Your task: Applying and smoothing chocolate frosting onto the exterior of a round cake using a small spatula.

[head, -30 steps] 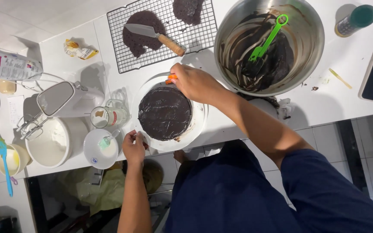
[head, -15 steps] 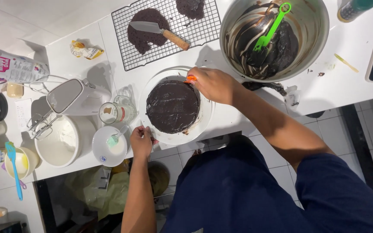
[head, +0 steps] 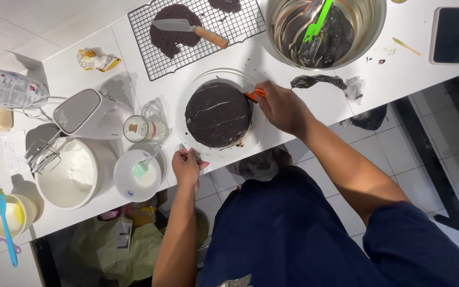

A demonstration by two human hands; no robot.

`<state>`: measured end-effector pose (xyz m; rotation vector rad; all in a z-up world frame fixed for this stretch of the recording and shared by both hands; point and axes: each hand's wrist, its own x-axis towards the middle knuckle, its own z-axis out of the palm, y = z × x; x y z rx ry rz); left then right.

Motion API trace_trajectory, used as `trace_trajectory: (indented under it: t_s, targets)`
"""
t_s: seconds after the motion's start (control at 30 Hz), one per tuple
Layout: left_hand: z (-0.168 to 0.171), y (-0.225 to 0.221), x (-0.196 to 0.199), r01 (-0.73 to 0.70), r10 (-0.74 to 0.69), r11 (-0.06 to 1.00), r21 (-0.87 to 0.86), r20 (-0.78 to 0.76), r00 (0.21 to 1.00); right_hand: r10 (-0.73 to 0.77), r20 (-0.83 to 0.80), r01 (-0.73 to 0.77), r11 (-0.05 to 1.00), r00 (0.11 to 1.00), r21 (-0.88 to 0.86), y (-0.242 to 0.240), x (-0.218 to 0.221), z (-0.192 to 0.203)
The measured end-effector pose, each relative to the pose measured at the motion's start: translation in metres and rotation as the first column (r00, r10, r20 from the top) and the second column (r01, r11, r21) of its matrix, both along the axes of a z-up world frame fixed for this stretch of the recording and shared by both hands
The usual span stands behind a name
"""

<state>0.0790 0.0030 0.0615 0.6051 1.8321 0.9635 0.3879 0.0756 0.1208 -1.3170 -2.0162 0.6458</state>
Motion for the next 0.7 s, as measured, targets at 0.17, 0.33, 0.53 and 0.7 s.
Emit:
trace_trajectory:
  t_s: [0.17,0.33,0.53,0.7]
  targets:
    - [0.038,-0.012,0.019,-0.010,0.011,1.000,-0.010,0.035,0.999,-0.103,0.091,0.121,0.969,0.990,-0.215,-0.026,-0.016,0.020]
    - [0.039,-0.017,0.022,0.010,-0.010,1.000,0.000,0.018,1.000,-0.193,0.126,0.180,0.978,0.973,0.104,-0.051,-0.030,0.019]
    - [0.010,-0.018,0.018,0.000,0.000,1.000,-0.005,0.111,0.994,-0.248,0.211,0.197,0.952,0.946,0.235,-0.073,-0.052,0.027]
    - [0.026,-0.020,0.013,0.008,-0.005,1.000,-0.014,0.213,0.977,-0.356,0.216,0.323,0.930,0.909,0.175,-0.090,-0.074,0.018]
